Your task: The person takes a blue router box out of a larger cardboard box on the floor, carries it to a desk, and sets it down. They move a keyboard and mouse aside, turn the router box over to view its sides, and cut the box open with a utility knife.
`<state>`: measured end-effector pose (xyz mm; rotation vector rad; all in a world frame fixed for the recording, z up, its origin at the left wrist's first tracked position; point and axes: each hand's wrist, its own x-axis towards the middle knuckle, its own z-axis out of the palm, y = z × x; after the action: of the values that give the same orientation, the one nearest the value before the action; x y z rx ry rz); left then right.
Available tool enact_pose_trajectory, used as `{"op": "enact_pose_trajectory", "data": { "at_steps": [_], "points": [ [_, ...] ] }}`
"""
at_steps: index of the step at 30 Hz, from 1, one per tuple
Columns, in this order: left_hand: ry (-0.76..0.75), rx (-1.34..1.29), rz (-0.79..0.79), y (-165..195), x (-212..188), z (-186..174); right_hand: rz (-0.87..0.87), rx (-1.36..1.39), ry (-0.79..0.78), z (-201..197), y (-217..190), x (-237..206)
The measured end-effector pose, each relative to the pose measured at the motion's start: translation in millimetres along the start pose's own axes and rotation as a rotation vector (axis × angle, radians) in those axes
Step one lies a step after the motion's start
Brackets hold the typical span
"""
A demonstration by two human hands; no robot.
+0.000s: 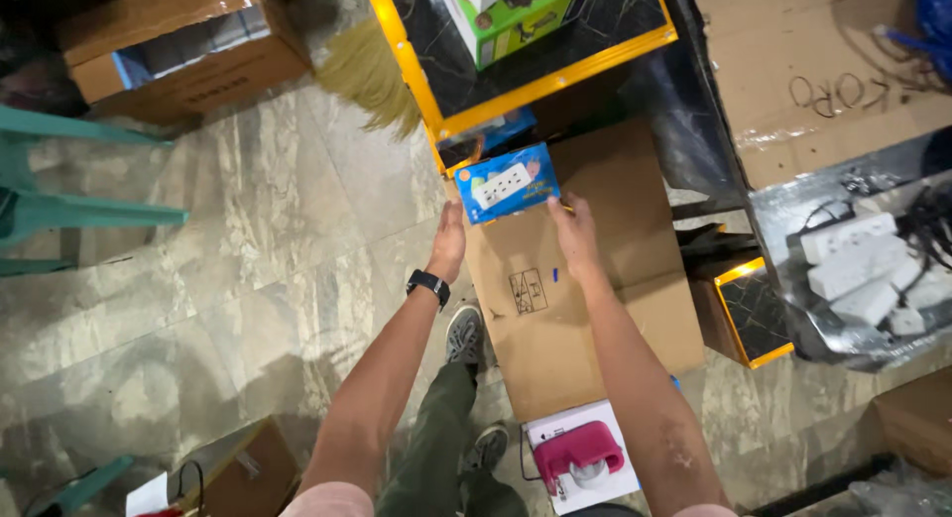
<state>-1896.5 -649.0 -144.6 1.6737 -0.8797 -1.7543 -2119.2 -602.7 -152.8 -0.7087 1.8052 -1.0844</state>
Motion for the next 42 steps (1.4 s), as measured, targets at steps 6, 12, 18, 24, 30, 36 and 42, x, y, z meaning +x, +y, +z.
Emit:
{"op": "enact_pose_trajectory", "data": {
  "at_steps": [6,12,18,24,30,36,42],
  "points": [
    [-0.061,-0.159,-0.071,-3.3,61.0,15.1,0.150,0.010,-0.014,8.6,9.7,57.6],
    [-0.166,-0.369,0.035,-2.5,83.2,15.2,0.077,0.149,-0.203,15.5,25.3,71.3],
    [-0.170,-0.480,-0.077,-3.7,99.0,22.1,0.057,0.206,-0.204,23.5,31.3,78.0],
    [-0.186,-0.410,-0.062,-22.1,73.8,32.5,0.117,0.028,-0.120,-1.7,37.5,46.9],
    [-0.213,-0.172,0.014,7.9,-3.6,55.7,0.215,0.182,-0.034,-62.7,2.6,-18.3],
    [-0.258,-0.039,0.214,88.1,-96.6,90.6,0.021,0.373,0.081,-124.9,-66.7,-60.7],
    [-0.121,0.191,0.294,173.5,-156.6,152.1,-0.142,0.452,0.244,-181.7,-184.8,-53.1]
  ]
}}
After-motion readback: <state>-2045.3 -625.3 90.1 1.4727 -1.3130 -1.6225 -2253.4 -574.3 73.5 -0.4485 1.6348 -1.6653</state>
